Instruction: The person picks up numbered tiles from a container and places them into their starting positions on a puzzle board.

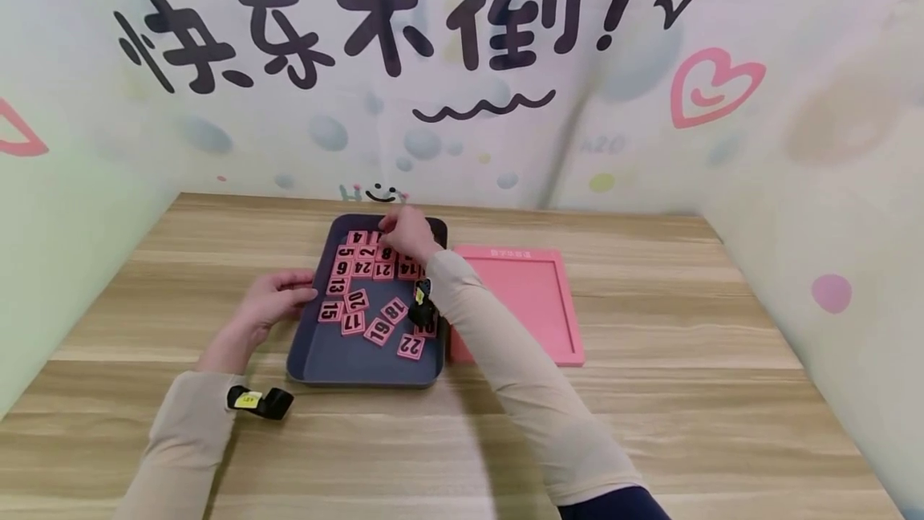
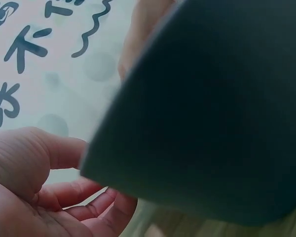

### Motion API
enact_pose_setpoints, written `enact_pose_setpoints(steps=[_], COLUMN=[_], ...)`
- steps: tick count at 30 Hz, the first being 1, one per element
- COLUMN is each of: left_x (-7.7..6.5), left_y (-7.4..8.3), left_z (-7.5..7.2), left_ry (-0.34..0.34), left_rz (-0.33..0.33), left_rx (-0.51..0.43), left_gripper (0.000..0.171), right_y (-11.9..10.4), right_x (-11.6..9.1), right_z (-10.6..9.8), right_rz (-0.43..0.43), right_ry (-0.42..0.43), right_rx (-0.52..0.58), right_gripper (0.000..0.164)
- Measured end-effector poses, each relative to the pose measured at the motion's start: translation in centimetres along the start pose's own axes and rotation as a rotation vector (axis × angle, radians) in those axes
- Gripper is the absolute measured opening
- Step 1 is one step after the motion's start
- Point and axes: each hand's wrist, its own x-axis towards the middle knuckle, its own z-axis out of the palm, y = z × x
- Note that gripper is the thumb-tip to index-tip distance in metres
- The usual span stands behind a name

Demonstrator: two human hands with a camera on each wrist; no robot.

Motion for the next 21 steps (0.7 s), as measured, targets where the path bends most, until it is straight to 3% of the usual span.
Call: enact_pose_setpoints(steps=[8,16,21], left_x=[0.0,-0.2,-0.2], left_y=[0.0,0.1,0.1], left_z=[0.1,0.1,0.1], left_ry=[-0.005,-0.005,0.001], left_rz=[0.0,0.007,-0.003], left_rx=[0.033,0.038,0.047], left_gripper=[0.048,0.048,0.048], right_y=[0.6,-0.6,-0.7], right_x=[1.1,0.5,0.4], right_z=[0.9,-0.1,-0.2], right_rz=[-0.038,-0.08,-0.125], right_ry=[-0.041,-0.134,-0.136], right_rx=[-0.161,-0.309,-0.372], right_gripper=[0.021,0.019,0.016])
